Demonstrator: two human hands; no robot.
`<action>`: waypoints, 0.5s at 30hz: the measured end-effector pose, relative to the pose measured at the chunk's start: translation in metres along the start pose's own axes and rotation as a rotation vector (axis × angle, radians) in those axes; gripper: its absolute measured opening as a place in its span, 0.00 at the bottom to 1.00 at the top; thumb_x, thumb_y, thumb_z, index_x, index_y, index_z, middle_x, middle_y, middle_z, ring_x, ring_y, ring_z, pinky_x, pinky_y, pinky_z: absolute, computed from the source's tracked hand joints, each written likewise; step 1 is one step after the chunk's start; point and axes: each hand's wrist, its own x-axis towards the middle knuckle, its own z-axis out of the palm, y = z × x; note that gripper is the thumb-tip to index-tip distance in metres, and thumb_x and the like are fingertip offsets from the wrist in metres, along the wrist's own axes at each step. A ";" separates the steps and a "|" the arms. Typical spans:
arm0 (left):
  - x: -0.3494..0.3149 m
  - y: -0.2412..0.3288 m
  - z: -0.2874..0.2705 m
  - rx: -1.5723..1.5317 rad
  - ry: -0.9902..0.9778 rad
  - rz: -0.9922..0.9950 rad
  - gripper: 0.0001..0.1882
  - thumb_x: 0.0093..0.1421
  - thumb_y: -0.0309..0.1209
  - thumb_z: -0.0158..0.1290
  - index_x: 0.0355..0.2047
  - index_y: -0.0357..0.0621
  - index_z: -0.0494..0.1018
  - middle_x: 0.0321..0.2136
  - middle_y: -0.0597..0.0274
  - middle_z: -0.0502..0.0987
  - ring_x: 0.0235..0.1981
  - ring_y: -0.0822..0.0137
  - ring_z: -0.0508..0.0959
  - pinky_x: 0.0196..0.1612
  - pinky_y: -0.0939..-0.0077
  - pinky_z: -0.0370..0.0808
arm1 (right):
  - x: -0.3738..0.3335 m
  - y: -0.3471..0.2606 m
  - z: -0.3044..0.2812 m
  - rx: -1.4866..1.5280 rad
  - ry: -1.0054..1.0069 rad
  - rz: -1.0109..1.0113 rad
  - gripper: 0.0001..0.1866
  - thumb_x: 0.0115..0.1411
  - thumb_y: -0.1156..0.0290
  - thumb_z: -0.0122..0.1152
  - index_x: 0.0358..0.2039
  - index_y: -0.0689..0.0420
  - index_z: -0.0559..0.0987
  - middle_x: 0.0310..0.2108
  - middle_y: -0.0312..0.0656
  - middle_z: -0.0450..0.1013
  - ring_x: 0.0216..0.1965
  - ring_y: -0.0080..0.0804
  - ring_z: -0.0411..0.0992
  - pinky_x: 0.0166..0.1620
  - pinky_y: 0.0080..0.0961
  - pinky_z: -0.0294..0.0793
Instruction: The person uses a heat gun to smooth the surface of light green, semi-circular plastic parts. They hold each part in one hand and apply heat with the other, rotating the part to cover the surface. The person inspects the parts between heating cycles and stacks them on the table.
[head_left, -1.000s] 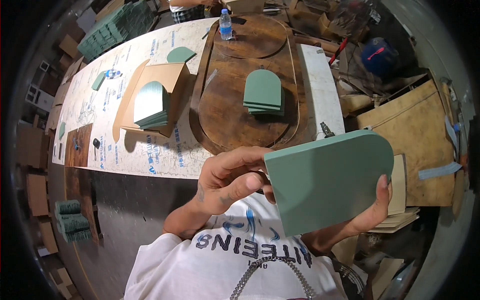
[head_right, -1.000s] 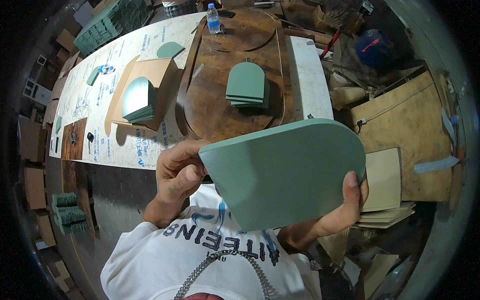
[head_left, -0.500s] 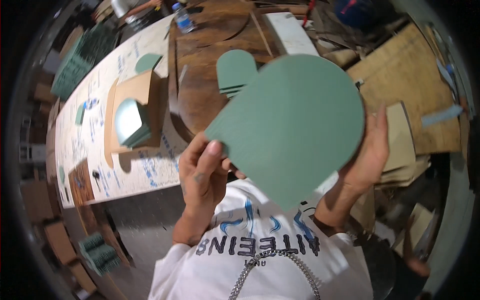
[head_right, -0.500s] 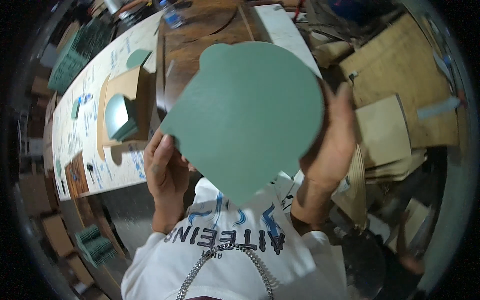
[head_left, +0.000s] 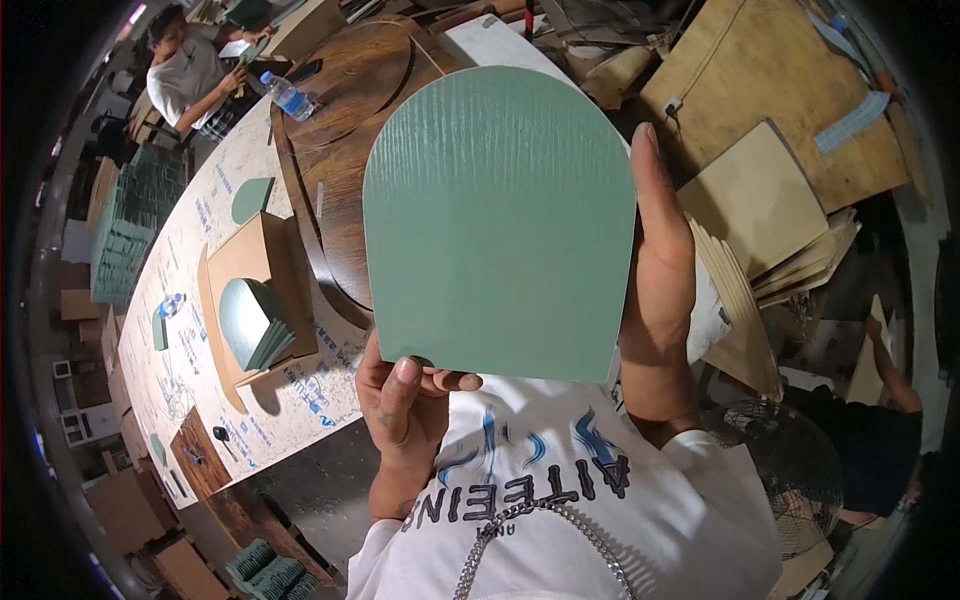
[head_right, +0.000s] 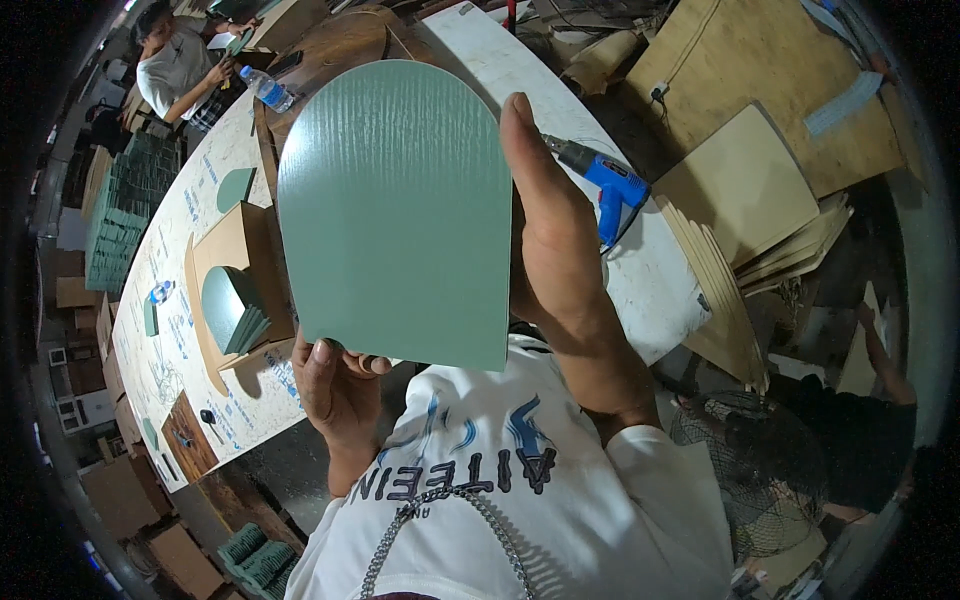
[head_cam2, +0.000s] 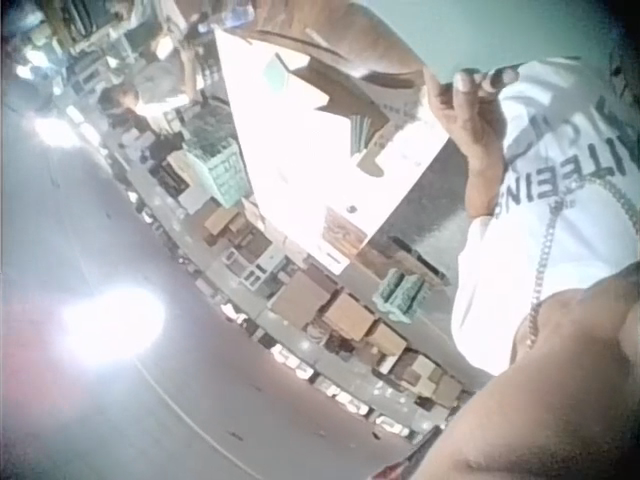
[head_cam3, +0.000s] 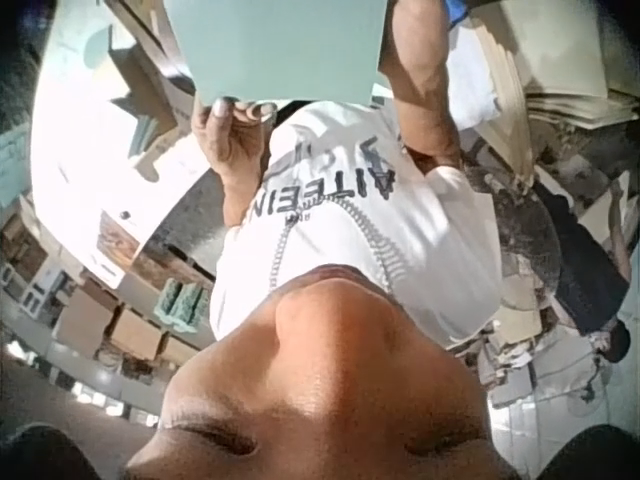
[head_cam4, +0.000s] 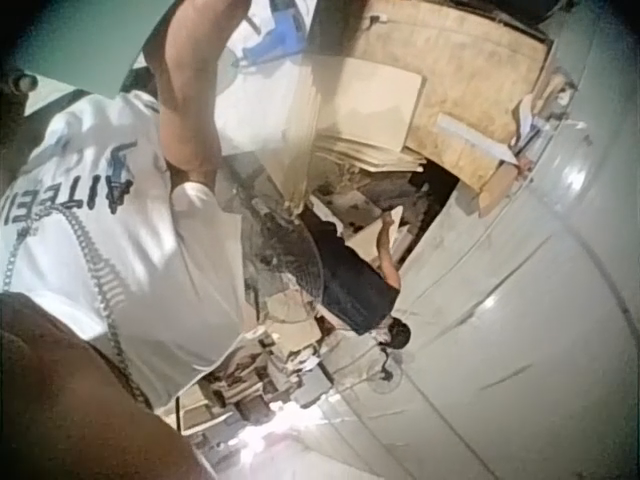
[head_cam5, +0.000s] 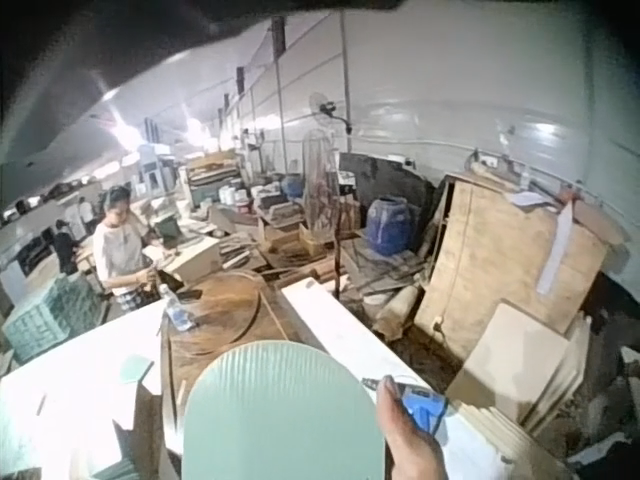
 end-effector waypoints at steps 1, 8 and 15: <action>0.001 -0.001 0.000 -0.002 0.000 -0.013 0.15 0.60 0.27 0.46 0.43 0.28 0.64 0.26 0.54 0.72 0.26 0.67 0.77 0.34 0.67 0.82 | 0.001 0.000 0.000 -0.008 -0.008 -0.003 0.23 0.65 0.56 0.41 0.47 0.63 0.72 0.40 0.40 0.73 0.40 0.25 0.71 0.43 0.19 0.69; 0.005 -0.007 -0.002 -0.074 -0.021 -0.070 0.13 0.61 0.25 0.42 0.43 0.28 0.63 0.28 0.47 0.75 0.29 0.60 0.80 0.32 0.67 0.82 | 0.005 -0.001 -0.004 -0.058 -0.042 -0.013 0.23 0.64 0.55 0.42 0.45 0.62 0.73 0.39 0.39 0.73 0.39 0.24 0.71 0.42 0.19 0.69; 0.014 -0.005 0.001 -0.024 -0.155 -0.286 0.19 0.57 0.32 0.50 0.42 0.27 0.65 0.31 0.43 0.76 0.30 0.54 0.80 0.30 0.62 0.81 | 0.014 0.003 -0.011 -0.135 -0.103 0.019 0.22 0.63 0.54 0.45 0.42 0.60 0.75 0.36 0.37 0.73 0.36 0.22 0.71 0.40 0.18 0.69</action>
